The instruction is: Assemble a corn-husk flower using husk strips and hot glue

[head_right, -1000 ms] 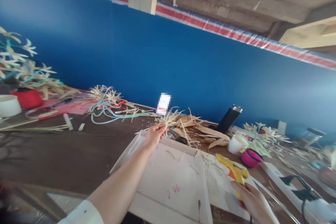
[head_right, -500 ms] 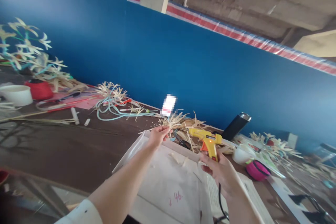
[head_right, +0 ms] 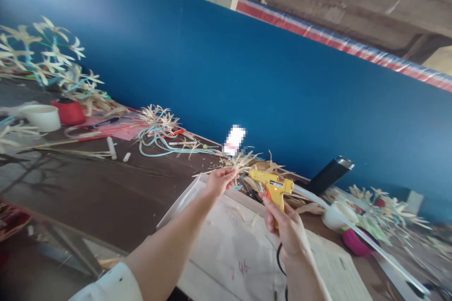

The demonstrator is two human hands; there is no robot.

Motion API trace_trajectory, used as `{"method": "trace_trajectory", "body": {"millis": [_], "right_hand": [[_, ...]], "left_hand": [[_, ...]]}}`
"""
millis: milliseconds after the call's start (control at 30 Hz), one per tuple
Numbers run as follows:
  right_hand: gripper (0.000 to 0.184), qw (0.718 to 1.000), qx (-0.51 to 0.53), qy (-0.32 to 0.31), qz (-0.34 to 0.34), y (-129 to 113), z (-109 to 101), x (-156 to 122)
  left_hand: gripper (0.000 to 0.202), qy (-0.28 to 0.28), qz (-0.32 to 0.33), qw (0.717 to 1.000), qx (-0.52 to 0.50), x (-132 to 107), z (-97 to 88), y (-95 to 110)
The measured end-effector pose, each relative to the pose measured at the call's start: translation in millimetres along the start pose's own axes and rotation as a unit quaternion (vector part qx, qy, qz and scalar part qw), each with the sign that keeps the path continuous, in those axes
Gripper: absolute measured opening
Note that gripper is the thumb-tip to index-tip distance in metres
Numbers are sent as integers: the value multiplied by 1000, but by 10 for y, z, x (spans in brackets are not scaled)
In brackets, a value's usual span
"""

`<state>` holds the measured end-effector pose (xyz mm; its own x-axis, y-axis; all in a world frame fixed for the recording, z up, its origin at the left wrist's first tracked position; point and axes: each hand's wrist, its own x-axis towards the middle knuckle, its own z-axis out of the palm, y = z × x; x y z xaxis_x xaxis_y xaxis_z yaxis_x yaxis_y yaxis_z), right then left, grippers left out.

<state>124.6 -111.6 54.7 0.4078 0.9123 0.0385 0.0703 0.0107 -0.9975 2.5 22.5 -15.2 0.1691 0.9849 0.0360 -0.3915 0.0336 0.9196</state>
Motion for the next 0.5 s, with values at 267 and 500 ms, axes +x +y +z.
{"method": "trace_trajectory", "body": {"millis": [267, 500], "right_hand": [[44, 1000, -1, 15, -3, 26, 35, -13], [44, 999, 17, 23, 13, 112, -89, 69]], "left_hand": [[27, 4, -6, 1000, -18, -27, -21, 43], [33, -29, -29, 987, -154, -46, -61, 74]]}}
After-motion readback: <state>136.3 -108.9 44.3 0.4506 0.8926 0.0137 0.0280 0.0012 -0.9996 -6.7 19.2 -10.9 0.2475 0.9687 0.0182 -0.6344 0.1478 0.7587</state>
